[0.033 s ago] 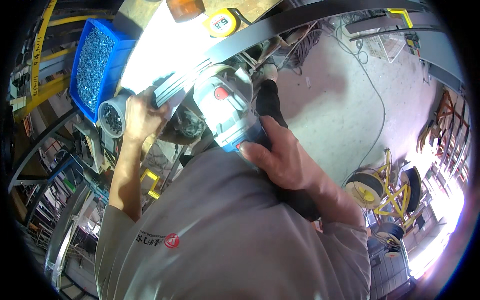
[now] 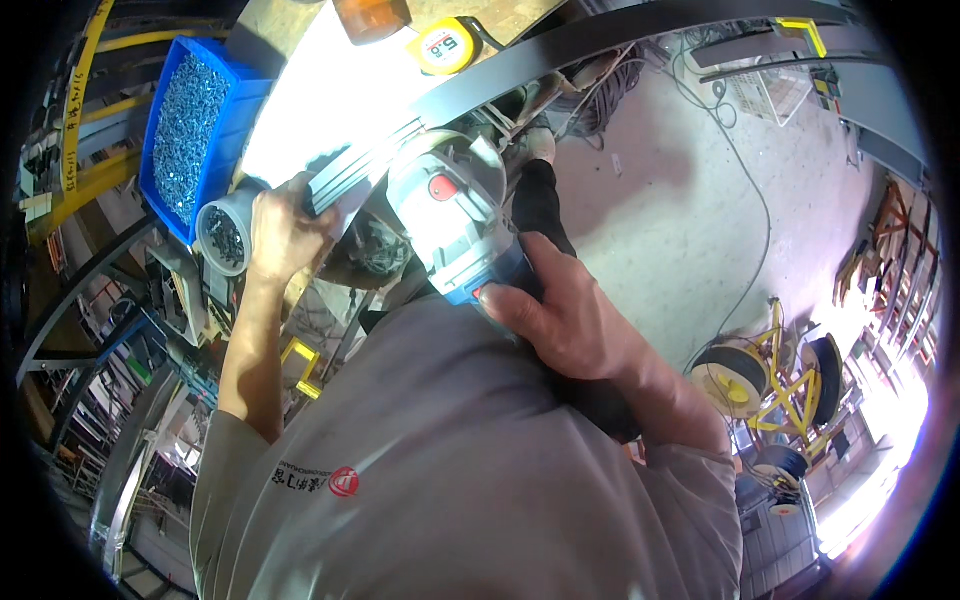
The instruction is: The person uses a cordless drill to fasten a black rubber seal onto a metal frame. They then use an angle grinder to cut and smooth the metal frame, generating sparks. Finally, they apply a black adhesive strip to the edge of the metal frame.
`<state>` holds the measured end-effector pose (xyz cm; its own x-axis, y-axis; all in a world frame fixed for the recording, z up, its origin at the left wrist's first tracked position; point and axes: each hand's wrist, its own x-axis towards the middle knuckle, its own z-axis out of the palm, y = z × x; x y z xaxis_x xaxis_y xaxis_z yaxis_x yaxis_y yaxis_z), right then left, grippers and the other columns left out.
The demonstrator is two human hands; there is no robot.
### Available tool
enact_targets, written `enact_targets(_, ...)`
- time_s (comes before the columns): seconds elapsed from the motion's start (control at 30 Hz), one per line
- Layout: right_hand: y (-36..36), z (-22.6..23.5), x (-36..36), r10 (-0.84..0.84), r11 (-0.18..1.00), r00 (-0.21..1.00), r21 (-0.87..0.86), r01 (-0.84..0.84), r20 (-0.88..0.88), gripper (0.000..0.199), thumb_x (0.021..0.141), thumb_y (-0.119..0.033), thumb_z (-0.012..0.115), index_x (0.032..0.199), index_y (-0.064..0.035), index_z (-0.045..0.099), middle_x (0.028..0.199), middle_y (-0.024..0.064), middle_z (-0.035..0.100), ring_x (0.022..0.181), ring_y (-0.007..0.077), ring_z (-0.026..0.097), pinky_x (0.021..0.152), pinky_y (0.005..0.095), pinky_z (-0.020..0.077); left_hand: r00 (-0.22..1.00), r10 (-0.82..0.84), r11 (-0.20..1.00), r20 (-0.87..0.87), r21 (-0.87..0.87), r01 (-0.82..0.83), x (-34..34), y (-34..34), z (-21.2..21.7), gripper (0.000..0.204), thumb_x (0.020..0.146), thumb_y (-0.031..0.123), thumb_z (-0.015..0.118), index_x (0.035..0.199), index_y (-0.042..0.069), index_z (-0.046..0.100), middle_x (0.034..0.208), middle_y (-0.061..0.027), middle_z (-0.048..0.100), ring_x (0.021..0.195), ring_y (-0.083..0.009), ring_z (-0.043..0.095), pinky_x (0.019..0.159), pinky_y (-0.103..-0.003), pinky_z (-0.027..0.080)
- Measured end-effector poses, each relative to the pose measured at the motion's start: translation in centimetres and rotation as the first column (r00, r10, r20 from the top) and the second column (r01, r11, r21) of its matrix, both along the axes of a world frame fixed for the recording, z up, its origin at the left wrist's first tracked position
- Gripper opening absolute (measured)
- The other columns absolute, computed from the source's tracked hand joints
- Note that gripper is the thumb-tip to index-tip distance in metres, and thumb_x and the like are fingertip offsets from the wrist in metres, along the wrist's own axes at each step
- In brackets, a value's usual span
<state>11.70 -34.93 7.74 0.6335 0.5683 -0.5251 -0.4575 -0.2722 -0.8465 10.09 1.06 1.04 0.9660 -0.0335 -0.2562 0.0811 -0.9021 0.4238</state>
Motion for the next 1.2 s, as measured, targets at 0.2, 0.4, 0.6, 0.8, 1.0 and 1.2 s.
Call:
enact_targets(0.2, 0.29, -0.20, 0.28, 0.029, 1.000, 0.999, -0.004, -0.029, -0.020, 0.047, 0.104, -0.042, 0.066, 0.112, 0.0033, 0.057, 0.091, 0.0143, 0.061, 0.085, 0.0192, 0.053, 0.078, 0.0372, 0.0485, 1.000, -0.015, 1.000, -0.002, 0.008, 0.015, 0.01, 0.23, -0.49, 0.029, 0.076, 0.018, 0.084, 0.089, 0.002, 0.064, 0.070, -0.0164, 0.069, 0.066, -0.0367, 0.071, 0.064, -0.046, 0.057)
enact_targets(0.4, 0.35, -0.75, 0.18, 0.002, 1.000, 0.999, 0.022, -0.001, -0.035, 0.045, 0.105, -0.041, 0.065, 0.115, 0.0025, 0.058, 0.095, 0.0139, 0.064, 0.087, 0.0182, 0.056, 0.080, 0.0362, 0.0494, 0.999, 0.007, 1.000, -0.041, -0.002, -0.007, 0.27, -0.05, 0.00, 0.029, 0.076, 0.018, 0.084, 0.087, 0.002, 0.063, 0.069, -0.0159, 0.068, 0.065, -0.0373, 0.070, 0.064, -0.046, 0.056)
enact_targets(0.6, 0.83, -0.47, 0.36, -0.013, 0.999, 0.998, 0.047, 0.016, -0.066, 0.042, 0.105, -0.038, 0.065, 0.117, 0.0021, 0.058, 0.096, 0.0131, 0.065, 0.087, 0.0177, 0.056, 0.081, 0.0355, 0.0496, 1.000, -0.001, 1.000, 0.007, 0.014, 0.001, -0.03, 0.10, -0.39, 0.029, 0.075, 0.019, 0.084, 0.086, 0.002, 0.062, 0.069, -0.0165, 0.068, 0.065, -0.0379, 0.070, 0.064, -0.047, 0.056)
enact_targets(0.8, 0.59, -0.39, 0.59, -0.004, 1.000, 0.999, -0.008, 0.004, -0.047, 0.039, 0.104, -0.034, 0.066, 0.115, 0.0024, 0.058, 0.092, 0.0113, 0.061, 0.085, 0.0167, 0.054, 0.078, 0.0348, 0.0487, 1.000, 0.007, 1.000, -0.010, 0.007, -0.007, 0.10, 0.02, -0.16, 0.029, 0.075, 0.018, 0.083, 0.085, 0.002, 0.062, 0.070, -0.0172, 0.068, 0.066, -0.0383, 0.070, 0.064, -0.047, 0.056)
enact_targets(1.0, 0.37, -0.42, 0.64, 0.016, 0.999, 0.998, -0.031, -0.018, -0.055, 0.036, 0.103, -0.031, 0.066, 0.111, 0.0023, 0.057, 0.088, 0.0112, 0.059, 0.083, 0.0160, 0.053, 0.076, 0.0353, 0.0477, 1.000, 0.000, 1.000, -0.002, 0.003, 0.000, -0.01, 0.05, 0.06, 0.028, 0.076, 0.017, 0.083, 0.087, 0.002, 0.063, 0.070, -0.0170, 0.067, 0.066, -0.0382, 0.070, 0.064, -0.047, 0.057)
enact_targets(1.2, 0.45, -0.16, 0.57, 0.028, 0.997, 0.997, -0.074, -0.034, -0.075, 0.034, 0.101, -0.029, 0.066, 0.110, 0.0022, 0.058, 0.086, 0.0114, 0.060, 0.082, 0.0160, 0.054, 0.075, 0.0353, 0.0480, 1.000, -0.010, 1.000, -0.019, 0.008, 0.010, 0.02, 0.16, -0.03, 0.030, 0.076, 0.017, 0.082, 0.094, 0.001, 0.065, 0.073, -0.0181, 0.069, 0.068, -0.0386, 0.071, 0.065, -0.047, 0.057)
